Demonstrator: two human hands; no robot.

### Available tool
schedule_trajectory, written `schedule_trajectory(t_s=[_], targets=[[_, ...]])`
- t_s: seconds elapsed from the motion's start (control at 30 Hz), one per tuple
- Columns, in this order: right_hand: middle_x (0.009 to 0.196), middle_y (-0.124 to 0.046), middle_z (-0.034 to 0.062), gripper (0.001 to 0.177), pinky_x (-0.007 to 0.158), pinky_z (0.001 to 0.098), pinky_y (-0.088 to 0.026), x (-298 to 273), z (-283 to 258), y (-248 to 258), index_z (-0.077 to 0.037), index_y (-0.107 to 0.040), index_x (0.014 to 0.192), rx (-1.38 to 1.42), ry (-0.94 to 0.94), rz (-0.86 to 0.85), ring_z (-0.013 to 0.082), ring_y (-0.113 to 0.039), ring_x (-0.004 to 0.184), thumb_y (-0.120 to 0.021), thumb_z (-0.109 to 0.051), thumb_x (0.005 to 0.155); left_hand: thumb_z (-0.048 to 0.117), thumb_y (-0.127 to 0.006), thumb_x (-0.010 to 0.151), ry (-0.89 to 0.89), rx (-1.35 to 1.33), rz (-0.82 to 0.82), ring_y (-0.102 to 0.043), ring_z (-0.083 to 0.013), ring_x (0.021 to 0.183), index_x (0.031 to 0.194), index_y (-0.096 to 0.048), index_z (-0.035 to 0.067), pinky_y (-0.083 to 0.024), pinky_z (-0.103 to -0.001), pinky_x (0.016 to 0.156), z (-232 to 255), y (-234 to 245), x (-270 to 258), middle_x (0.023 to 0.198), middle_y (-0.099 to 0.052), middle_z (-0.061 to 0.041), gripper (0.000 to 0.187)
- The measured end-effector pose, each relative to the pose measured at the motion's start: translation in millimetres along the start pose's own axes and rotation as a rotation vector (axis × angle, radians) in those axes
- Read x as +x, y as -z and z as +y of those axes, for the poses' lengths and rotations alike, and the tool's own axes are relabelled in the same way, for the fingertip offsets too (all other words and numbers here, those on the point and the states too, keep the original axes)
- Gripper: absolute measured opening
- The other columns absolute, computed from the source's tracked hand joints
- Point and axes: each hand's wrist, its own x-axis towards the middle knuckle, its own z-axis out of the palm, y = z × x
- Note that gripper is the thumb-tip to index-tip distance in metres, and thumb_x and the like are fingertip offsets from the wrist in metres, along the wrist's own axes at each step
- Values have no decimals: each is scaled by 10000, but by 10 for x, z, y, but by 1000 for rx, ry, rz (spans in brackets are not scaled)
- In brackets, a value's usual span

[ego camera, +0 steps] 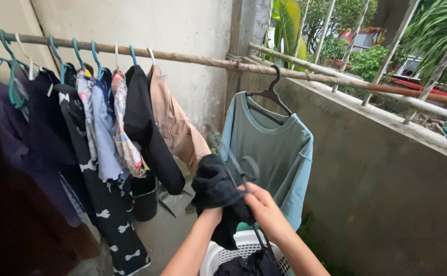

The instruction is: The person hangs a light blue t-shirt on a hanger and places it on a clothesline. Then the person takes a pair of black shorts from a laundry basket, puts them on a hanger, and hangs them on the line. Finally, the person hangs a pair of black pants on a hanger and places them on the line.

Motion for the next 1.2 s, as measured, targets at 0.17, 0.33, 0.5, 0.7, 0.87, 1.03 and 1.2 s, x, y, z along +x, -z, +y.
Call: schedule_trajectory(t_s=[0.17,0.33,0.5,0.7,0.87,1.03,1.2], targets=[[801,-546,-65,349,536,224,-334,68,-80,51,-35,-609,1300,-214,180,241,31,-404,627,-577,-65,954,271,-693,956,63,-192,-191,-613,-153,1091,1307,-587,95,-507,-362,979,108,-290,-127,1202,-649,-40,406],[616,-470,-41,530,481,243,-343,195,-41,260,-49,-484,1419,-391,113,275,37,-393,548,-647,-99,917,340,-637,947,102,-163,-239,-609,-151,1186,1386,-571,134,-489,-339,1033,83,-428,-82,1322,-636,-22,489],[621,-485,11,479,519,269,-391,294,121,412,-12,-558,1336,-477,183,357,73,-431,563,-710,-122,895,312,-668,928,47,191,-110,-536,-180,1294,1470,-482,139,-449,-351,1082,-98,-319,66,1433,-559,-14,598],[621,-600,105,287,555,324,-462,363,170,467,14,-674,1113,-719,187,504,130,-511,552,-731,-145,881,248,-767,837,40,300,-401,-554,-217,1323,1431,-570,23,-423,-361,1116,-191,17,-40,1461,-599,-87,665],[826,-715,32,179,645,270,-515,506,232,713,47,-698,1059,-340,260,330,69,-601,728,-649,-104,978,382,-588,963,282,185,-682,-555,-198,1380,1496,-515,64,-401,-358,1150,674,322,-613,1473,-618,-77,625],[950,-763,52,201,715,278,-556,612,96,961,18,-694,1125,120,82,263,117,-695,792,-571,-79,1000,403,-554,985,275,213,-214,-604,-254,1318,1541,-427,104,-492,-419,1068,702,708,-862,1486,-568,-140,644],[999,-766,92,235,715,307,-569,699,111,882,18,-696,1160,331,-11,236,157,-720,805,-551,-107,1026,112,-669,910,362,1,-212,-633,-236,1262,1628,-172,256,-533,-402,1068,92,599,-945,1592,-456,-130,885]])
